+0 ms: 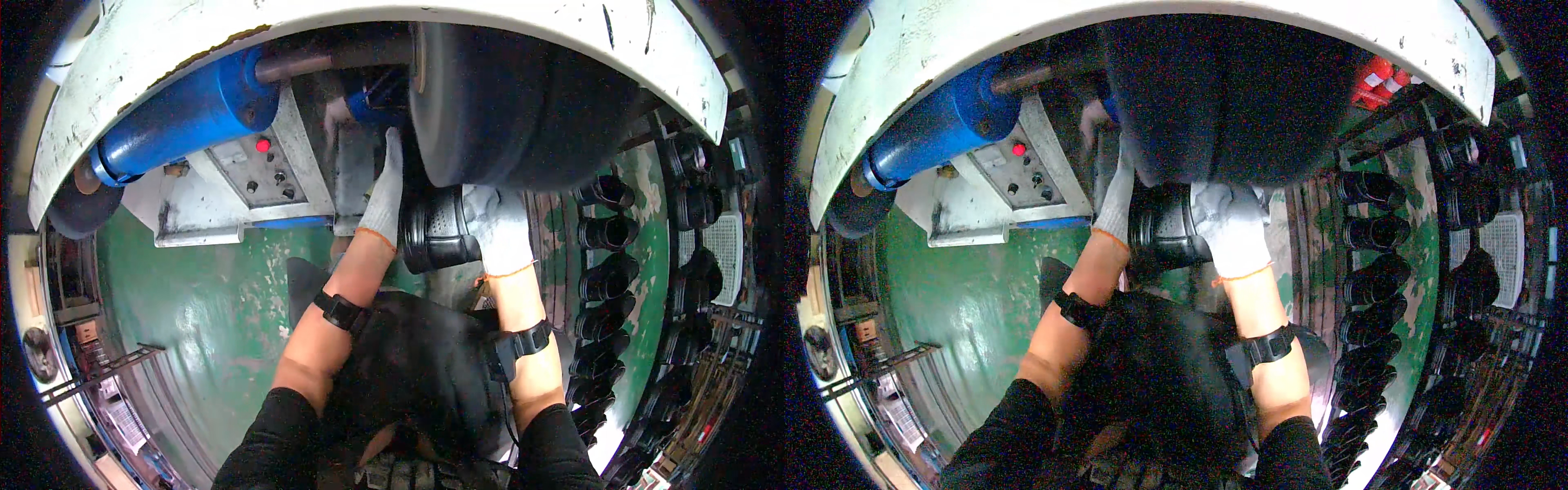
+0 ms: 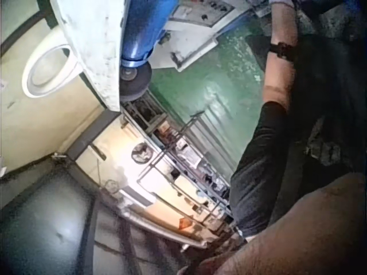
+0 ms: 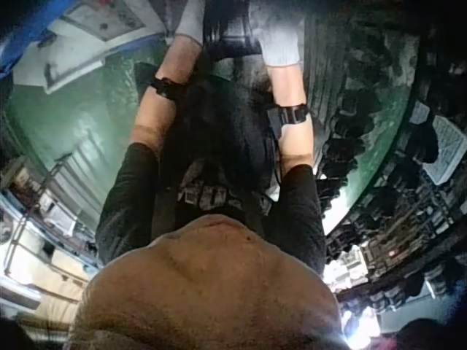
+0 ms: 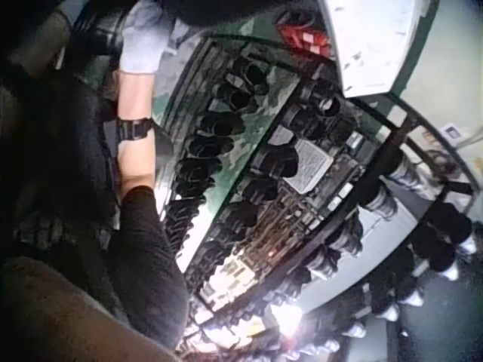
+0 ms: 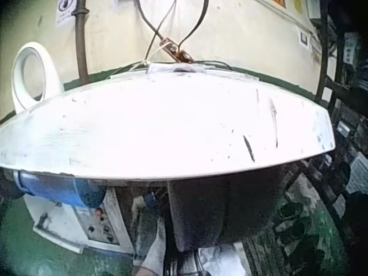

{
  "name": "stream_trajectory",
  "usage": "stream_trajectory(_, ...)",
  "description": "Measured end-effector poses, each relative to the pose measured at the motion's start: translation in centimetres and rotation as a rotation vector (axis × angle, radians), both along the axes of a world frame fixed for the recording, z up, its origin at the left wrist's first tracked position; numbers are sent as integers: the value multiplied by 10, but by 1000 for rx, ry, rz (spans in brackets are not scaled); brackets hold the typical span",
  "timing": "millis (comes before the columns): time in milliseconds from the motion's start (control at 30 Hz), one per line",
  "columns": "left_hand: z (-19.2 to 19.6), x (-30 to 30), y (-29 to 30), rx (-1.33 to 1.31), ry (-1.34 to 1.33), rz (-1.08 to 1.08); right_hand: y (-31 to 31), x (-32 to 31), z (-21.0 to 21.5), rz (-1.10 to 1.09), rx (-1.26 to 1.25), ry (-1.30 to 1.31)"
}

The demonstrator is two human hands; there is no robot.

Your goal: The worker is using a buffing machine to polish and finish black leather shoes.

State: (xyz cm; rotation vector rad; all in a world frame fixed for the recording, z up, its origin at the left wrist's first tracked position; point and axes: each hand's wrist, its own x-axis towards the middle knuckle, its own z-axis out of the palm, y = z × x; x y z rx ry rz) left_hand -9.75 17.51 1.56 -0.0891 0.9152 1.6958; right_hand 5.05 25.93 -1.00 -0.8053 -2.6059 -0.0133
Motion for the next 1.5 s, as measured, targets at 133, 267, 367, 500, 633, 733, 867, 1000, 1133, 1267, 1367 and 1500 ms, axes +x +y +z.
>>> stream_trajectory(133, -7, -5, 14, -9, -54, 13, 5, 11, 2, -42, -7, 48)
stream_trajectory(267, -28, -22, 9, -28, 56, 121, 6, 6, -5, -26, -36, 84)
stream_trajectory(367, -33, -26, 6, 67, -45, 80, 6, 6, -6, -27, -47, 111)
stream_trajectory(500, -34, -24, 4, -16, 57, 115, 0, -3, -8, -22, -52, 175)
stream_trajectory(633, -3, 0, 2, 5, 57, 176, -1, 9, -11, 5, 254, -186)
stream_trajectory(733, -23, -5, -3, 60, 157, 122, -11, 8, 2, 32, 271, -235)
stream_trajectory(867, -29, -9, 1, -62, 188, 100, -18, 6, 22, -13, 194, -264)
stream_trajectory(1000, -14, -11, -1, -361, 373, 47, -8, 9, 10, 25, 309, -253)
stream_trajectory(1133, -15, -20, -10, -353, 478, -25, -9, -6, 27, 62, 418, -195)
stream_trajectory(1267, -12, -11, -8, -355, 669, 86, 2, 3, 4, 36, 125, -12)
stream_trajectory(1367, -20, -23, -5, -321, 504, 25, 7, 4, -4, 18, -13, 110)
stream_trajectory(1500, -27, -28, -5, -299, 507, -20, 11, 2, -12, 1, -108, 201)
